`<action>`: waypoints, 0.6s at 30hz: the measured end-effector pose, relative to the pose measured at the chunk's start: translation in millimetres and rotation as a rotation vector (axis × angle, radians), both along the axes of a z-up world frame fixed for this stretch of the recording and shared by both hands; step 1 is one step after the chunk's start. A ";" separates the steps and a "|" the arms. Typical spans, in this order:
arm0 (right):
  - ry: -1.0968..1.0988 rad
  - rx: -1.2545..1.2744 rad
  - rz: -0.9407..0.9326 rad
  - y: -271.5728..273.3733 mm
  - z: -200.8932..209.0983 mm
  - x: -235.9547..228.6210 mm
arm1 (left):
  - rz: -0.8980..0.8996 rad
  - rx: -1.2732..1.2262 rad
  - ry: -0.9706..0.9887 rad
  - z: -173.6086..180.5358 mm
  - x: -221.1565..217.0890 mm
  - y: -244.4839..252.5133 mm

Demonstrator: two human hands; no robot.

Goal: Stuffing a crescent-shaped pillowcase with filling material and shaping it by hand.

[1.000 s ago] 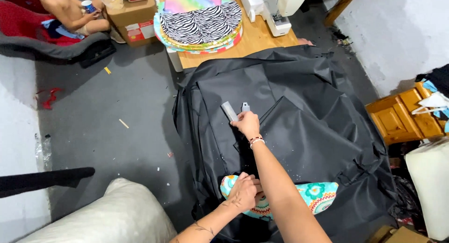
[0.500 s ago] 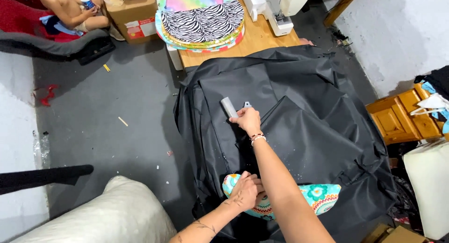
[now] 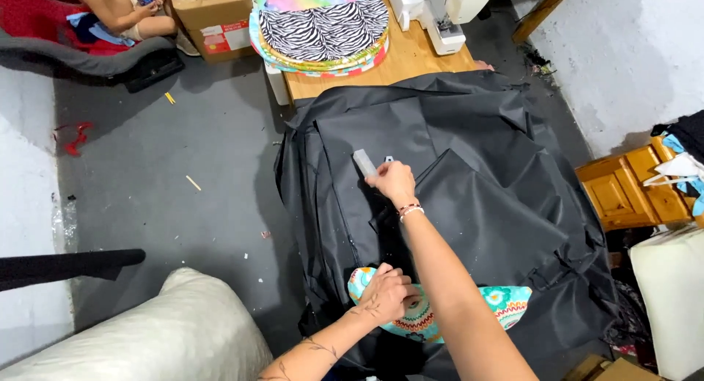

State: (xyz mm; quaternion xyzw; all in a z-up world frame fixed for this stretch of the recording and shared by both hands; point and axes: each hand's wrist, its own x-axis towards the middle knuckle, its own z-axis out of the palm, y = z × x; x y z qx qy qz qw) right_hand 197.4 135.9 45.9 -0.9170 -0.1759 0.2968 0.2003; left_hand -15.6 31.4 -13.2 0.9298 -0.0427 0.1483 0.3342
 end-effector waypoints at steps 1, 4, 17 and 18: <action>0.003 -0.002 0.002 1.3 2.0 -1.1 | 0.002 -0.002 0.003 1.4 -1.7 -2.1; -0.099 -0.005 0.112 10.7 8.1 3.3 | 0.008 0.016 0.019 1.7 -0.4 -1.3; -0.452 0.131 0.281 8.5 -69.3 57.1 | 0.022 0.006 -0.011 4.1 -4.3 -2.8; -0.563 0.156 0.299 4.7 -77.9 62.0 | 0.028 -0.013 -0.016 1.9 -3.6 -3.4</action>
